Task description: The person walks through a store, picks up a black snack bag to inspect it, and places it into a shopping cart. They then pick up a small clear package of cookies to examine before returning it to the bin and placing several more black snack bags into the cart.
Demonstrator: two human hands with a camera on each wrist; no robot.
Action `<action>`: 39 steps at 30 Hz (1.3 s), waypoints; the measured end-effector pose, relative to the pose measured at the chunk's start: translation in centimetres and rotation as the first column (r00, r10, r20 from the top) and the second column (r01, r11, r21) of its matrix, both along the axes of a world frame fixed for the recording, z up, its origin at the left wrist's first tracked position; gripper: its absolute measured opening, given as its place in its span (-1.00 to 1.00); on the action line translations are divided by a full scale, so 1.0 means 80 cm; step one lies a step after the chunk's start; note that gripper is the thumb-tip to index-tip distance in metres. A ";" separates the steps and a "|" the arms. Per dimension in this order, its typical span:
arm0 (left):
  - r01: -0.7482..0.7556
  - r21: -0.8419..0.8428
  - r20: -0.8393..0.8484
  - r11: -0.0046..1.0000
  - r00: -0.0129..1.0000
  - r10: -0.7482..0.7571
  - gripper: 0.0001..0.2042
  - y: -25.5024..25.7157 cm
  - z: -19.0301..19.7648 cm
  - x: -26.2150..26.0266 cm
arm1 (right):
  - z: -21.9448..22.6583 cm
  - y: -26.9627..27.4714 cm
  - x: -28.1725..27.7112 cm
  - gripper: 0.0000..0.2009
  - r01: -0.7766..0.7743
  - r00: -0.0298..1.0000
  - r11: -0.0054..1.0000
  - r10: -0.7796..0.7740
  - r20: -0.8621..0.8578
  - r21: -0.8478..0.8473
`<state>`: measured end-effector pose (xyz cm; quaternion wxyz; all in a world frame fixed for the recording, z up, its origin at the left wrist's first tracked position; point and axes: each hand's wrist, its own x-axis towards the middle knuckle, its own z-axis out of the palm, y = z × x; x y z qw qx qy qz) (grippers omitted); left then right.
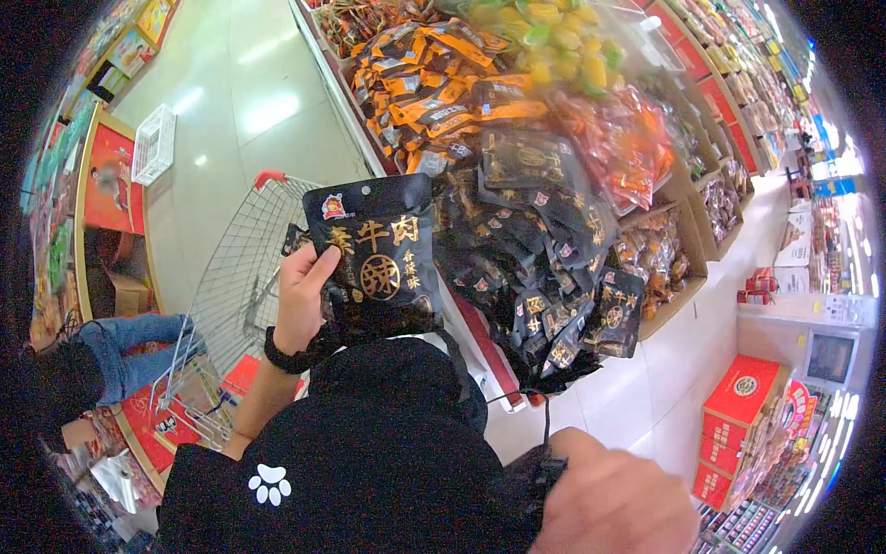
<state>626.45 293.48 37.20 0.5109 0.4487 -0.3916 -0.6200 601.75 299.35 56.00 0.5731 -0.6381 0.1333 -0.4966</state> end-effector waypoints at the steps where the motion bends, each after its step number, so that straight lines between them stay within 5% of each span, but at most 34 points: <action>1: 0.005 0.003 0.006 1.000 1.000 -0.005 -0.81 0.000 0.000 0.001 | -0.004 -0.009 -0.004 -0.62 -0.207 0.978 0.976 0.209 -0.029 0.068; 2: 0.004 0.005 0.005 1.000 1.000 -0.004 -0.81 0.001 0.001 0.001 | -0.015 0.010 0.014 -0.74 0.190 0.980 0.976 -0.182 -0.086 0.105; 3: 0.000 0.007 -0.002 1.000 1.000 0.000 -0.81 0.001 0.002 0.001 | -0.031 0.010 0.035 -0.68 0.397 0.918 0.908 -0.393 -0.057 0.137; 4: -0.004 0.009 -0.008 1.000 1.000 0.004 -0.81 0.001 0.002 0.001 | -0.047 0.010 0.045 -0.62 0.582 0.810 0.795 -0.585 -0.036 0.173; 5: -0.007 0.009 -0.008 1.000 1.000 0.007 -0.81 0.001 0.002 0.002 | -0.056 0.010 0.043 -0.49 0.646 0.763 0.713 -0.614 -0.201 0.274; 12: -0.203 0.079 -0.003 0.976 0.979 0.204 -0.82 -0.010 -0.026 0.044 | -0.108 -0.016 0.030 -0.77 0.650 0.759 0.641 -0.524 -0.387 0.408; 17: -0.466 0.222 0.167 0.856 0.883 0.438 -0.84 -0.029 -0.152 0.134 | -0.146 -0.008 -0.001 -0.84 0.790 0.613 0.488 -0.612 -0.499 0.372; 23: -0.455 0.397 0.460 0.797 0.850 0.257 -0.79 -0.023 -0.316 0.219 | -0.185 0.006 -0.037 -0.83 0.896 0.442 0.291 -0.663 -0.605 0.336; 25: -0.492 0.569 0.426 0.659 0.862 0.275 -0.67 -0.024 -0.320 0.208 | -0.199 0.010 -0.051 -0.82 0.907 0.414 0.247 -0.677 -0.609 0.342; 26: -0.502 0.596 0.549 0.626 0.824 0.137 -0.52 -0.023 -0.321 0.203 | -0.206 0.013 -0.059 -0.82 0.910 0.403 0.221 -0.670 -0.623 0.350; 31: -0.477 0.362 0.784 0.801 0.621 0.015 -0.44 -0.036 -0.355 0.214 | -0.237 0.033 -0.110 -0.81 0.938 0.247 0.003 -0.706 -0.663 0.346; 32: -0.454 0.301 0.832 0.839 0.554 0.001 -0.42 -0.038 -0.363 0.215 | -0.251 0.037 -0.124 -0.83 0.968 0.083 -0.106 -0.724 -0.685 0.229; 33: -0.423 0.240 0.875 0.874 0.485 -0.005 -0.40 -0.042 -0.366 0.209 | -0.268 0.048 -0.149 -0.74 0.953 0.045 -0.170 -0.736 -0.676 0.249; 34: -0.451 0.207 0.780 0.868 0.611 0.132 -0.49 -0.042 -0.333 0.184 | -0.290 0.059 -0.174 -0.63 0.941 -0.082 -0.280 -0.735 -0.674 0.190; 35: -0.436 0.207 0.778 0.876 0.617 0.123 -0.49 -0.043 -0.310 0.167 | -0.317 0.068 -0.201 -0.50 0.912 -0.208 -0.387 -0.718 -0.664 0.133; 37: -0.473 0.054 0.613 0.880 0.711 0.344 -0.60 -0.046 -0.273 0.138 | -0.385 0.085 -0.260 -0.48 0.772 -0.560 -0.556 -0.363 -0.745 -0.309; 38: -0.462 0.053 0.609 0.885 0.717 0.337 -0.60 -0.048 -0.253 0.124 | -0.393 0.088 -0.269 -0.24 0.797 -0.460 -0.576 -0.383 -0.801 -0.182; 39: -0.435 -0.012 0.604 0.901 0.715 0.353 -0.64 -0.049 -0.234 0.111 | -0.375 0.081 -0.254 -0.36 0.835 -0.278 -0.532 -0.625 -0.729 0.138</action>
